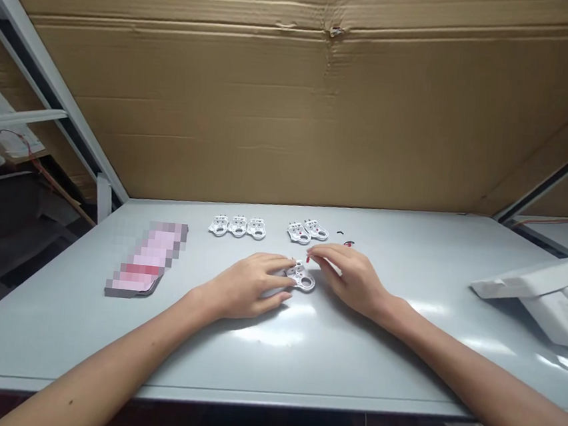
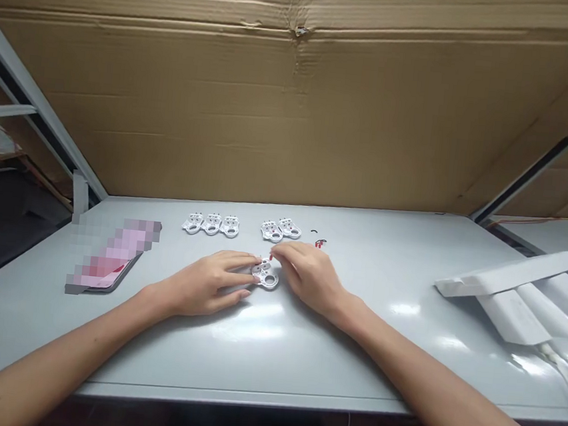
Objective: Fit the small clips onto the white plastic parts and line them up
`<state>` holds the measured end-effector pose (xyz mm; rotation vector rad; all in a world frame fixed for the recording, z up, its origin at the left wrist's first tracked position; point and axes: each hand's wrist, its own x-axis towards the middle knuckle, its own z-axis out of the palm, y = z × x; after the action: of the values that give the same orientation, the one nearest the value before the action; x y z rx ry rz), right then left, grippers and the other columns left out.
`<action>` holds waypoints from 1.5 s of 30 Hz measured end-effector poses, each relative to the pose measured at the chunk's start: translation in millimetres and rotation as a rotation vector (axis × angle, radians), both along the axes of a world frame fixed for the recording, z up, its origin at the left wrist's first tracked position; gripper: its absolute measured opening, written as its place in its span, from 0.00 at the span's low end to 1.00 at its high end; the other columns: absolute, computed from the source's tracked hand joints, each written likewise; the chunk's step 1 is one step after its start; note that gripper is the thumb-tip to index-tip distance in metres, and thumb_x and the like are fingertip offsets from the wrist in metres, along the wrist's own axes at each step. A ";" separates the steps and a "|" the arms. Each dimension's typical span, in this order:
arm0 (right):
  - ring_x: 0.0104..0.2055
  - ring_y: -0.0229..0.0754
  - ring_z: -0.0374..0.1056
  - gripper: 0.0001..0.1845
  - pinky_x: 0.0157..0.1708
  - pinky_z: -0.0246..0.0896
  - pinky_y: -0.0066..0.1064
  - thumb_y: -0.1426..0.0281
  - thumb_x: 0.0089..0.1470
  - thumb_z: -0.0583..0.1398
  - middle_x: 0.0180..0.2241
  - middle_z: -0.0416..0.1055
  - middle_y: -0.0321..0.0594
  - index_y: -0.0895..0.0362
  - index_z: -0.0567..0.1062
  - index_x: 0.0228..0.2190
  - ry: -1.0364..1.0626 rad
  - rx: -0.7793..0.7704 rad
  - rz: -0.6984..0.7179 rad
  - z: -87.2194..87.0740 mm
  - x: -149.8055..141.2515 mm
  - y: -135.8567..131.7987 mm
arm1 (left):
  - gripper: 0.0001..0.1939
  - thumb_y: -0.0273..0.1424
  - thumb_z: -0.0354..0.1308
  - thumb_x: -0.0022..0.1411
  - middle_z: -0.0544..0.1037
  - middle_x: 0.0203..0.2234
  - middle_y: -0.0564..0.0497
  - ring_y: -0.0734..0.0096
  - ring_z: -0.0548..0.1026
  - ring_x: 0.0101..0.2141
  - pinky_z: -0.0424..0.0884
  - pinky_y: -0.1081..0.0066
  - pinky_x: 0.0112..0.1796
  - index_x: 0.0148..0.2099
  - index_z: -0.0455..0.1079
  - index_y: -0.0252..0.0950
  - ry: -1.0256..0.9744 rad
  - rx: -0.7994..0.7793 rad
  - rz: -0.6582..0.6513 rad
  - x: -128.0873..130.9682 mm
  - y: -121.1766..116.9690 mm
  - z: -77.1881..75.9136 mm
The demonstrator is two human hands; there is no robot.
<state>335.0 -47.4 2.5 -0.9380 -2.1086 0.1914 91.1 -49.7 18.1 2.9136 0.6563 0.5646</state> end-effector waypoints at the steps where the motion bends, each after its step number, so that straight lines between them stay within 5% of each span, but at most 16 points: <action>1: 0.40 0.50 0.75 0.12 0.41 0.71 0.45 0.66 0.64 0.53 0.39 0.79 0.45 0.53 0.77 0.37 0.104 -0.078 -0.040 3.7 1.2 0.2 | 0.13 0.32 0.52 0.70 0.71 0.57 0.41 0.55 0.69 0.57 0.66 0.56 0.56 0.51 0.75 0.38 0.001 0.001 0.004 -0.9 0.7 1.0; 5: 0.35 0.46 0.76 0.13 0.42 0.73 0.43 0.58 0.60 0.59 0.34 0.78 0.42 0.54 0.76 0.37 0.575 -0.501 -0.153 16.4 11.1 7.2 | 0.12 0.32 0.52 0.70 0.73 0.55 0.43 0.56 0.69 0.57 0.64 0.54 0.57 0.48 0.76 0.38 0.002 0.011 0.032 -6.3 5.3 5.1; 10: 0.45 0.48 0.76 0.08 0.53 0.70 0.46 0.68 0.56 0.60 0.37 0.78 0.44 0.53 0.76 0.39 0.808 -0.941 -0.015 13.7 23.0 18.0 | 0.12 0.31 0.52 0.69 0.74 0.53 0.43 0.56 0.70 0.56 0.64 0.54 0.58 0.46 0.76 0.38 -0.008 0.026 0.063 -9.5 8.4 5.1; 17: 0.58 0.51 0.67 0.17 0.61 0.60 0.47 0.77 0.51 0.54 0.51 0.75 0.50 0.57 0.75 0.41 0.940 -1.125 0.157 15.3 12.3 10.5 | 0.12 0.32 0.51 0.70 0.74 0.54 0.43 0.56 0.70 0.56 0.65 0.56 0.57 0.46 0.76 0.37 0.010 0.043 0.082 -7.3 6.3 2.8; 27: 0.59 0.50 0.66 0.13 0.62 0.58 0.43 0.77 0.55 0.54 0.49 0.76 0.51 0.59 0.77 0.38 1.123 -1.235 0.170 27.1 9.2 7.0 | 0.13 0.32 0.50 0.71 0.74 0.54 0.44 0.56 0.69 0.56 0.64 0.55 0.58 0.48 0.75 0.37 0.014 0.060 0.082 -8.2 6.3 3.4; 37: 0.54 0.43 0.71 0.11 0.57 0.66 0.32 0.77 0.58 0.58 0.48 0.77 0.46 0.57 0.78 0.41 1.018 -1.142 0.077 31.9 14.9 8.1 | 0.12 0.30 0.51 0.70 0.75 0.53 0.42 0.55 0.70 0.56 0.66 0.54 0.57 0.46 0.76 0.36 -0.025 0.094 0.081 -6.9 5.6 2.7; 41: 0.47 0.45 0.75 0.12 0.52 0.70 0.40 0.68 0.60 0.58 0.45 0.78 0.44 0.55 0.76 0.45 0.777 -0.827 -0.067 30.5 36.6 21.5 | 0.12 0.30 0.51 0.70 0.75 0.52 0.43 0.56 0.71 0.55 0.66 0.55 0.55 0.48 0.75 0.37 0.001 0.080 0.071 -6.2 4.3 4.8; 45: 0.44 0.52 0.76 0.16 0.45 0.71 0.47 0.65 0.60 0.56 0.41 0.79 0.45 0.53 0.75 0.48 0.273 -0.356 -0.352 15.7 57.9 36.3 | 0.13 0.32 0.52 0.70 0.73 0.55 0.43 0.56 0.69 0.56 0.65 0.54 0.56 0.51 0.75 0.39 0.062 0.066 0.060 -5.7 3.2 6.2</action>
<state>392.9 -11.1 18.2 -1.3896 -1.6566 0.4938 85.5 -46.5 24.3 2.9927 0.7485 0.5137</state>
